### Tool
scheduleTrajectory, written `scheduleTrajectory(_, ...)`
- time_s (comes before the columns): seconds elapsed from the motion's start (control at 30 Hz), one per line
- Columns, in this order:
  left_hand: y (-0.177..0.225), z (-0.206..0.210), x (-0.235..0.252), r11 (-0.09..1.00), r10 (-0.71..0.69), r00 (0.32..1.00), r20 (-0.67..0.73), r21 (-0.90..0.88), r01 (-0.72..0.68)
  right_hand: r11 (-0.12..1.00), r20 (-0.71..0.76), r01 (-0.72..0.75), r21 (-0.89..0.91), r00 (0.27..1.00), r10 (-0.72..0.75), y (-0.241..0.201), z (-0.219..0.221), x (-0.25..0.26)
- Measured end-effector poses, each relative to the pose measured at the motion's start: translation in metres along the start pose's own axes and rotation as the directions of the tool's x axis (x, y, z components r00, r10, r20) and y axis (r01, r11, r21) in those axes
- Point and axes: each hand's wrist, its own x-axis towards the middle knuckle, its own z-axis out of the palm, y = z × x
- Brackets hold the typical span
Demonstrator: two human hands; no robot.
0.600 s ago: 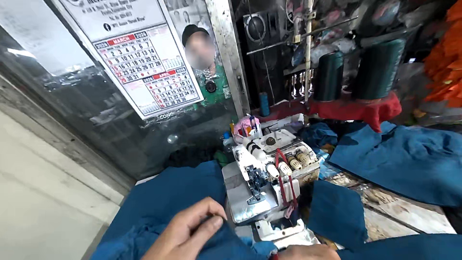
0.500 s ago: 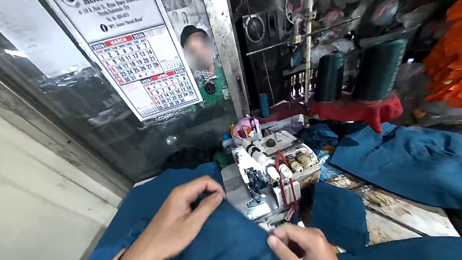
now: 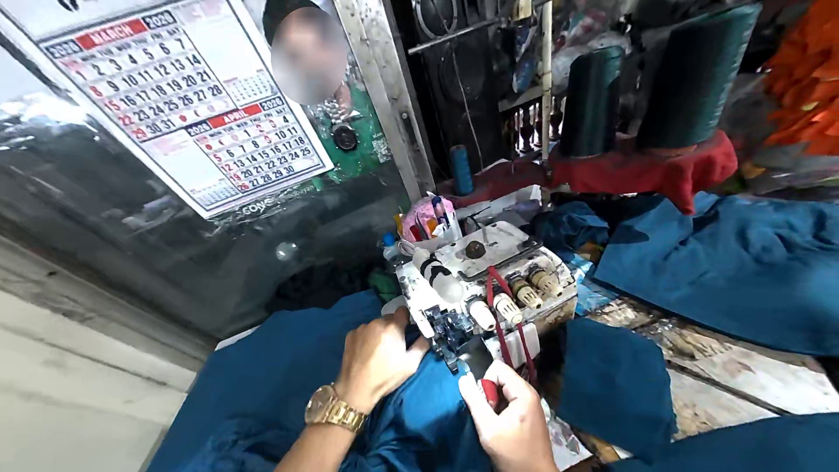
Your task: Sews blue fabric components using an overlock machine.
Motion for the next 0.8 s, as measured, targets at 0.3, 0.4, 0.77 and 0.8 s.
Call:
scheduleTrajectory(0.3,0.028,-0.009,-0.062,0.981,0.075,0.961,-0.265,-0.152,-0.119,0.998,0.041,-0.053,0.035,0.998,0.052,0.008,-0.002,-0.004)
scheduleTrajectory(0.4,0.029,0.004,-0.090,0.944,0.094,0.981,-0.172,-0.299,-0.142,0.998,0.339,0.049,-0.033,0.940,-0.035,0.004,-0.034,-0.031)
scheduleTrajectory(0.77,0.059,-0.023,-0.117,0.890,0.000,0.935,-0.355,-0.426,-0.161,0.642,0.337,0.177,-0.746,0.932,0.135,-0.036,-0.104,0.041)
scheduleTrajectory(0.8,0.064,-0.027,-0.118,0.880,0.011,0.938,-0.347,-0.441,-0.173,0.632,0.336,0.153,-0.760,0.924,0.181,-0.036,-0.100,0.047)
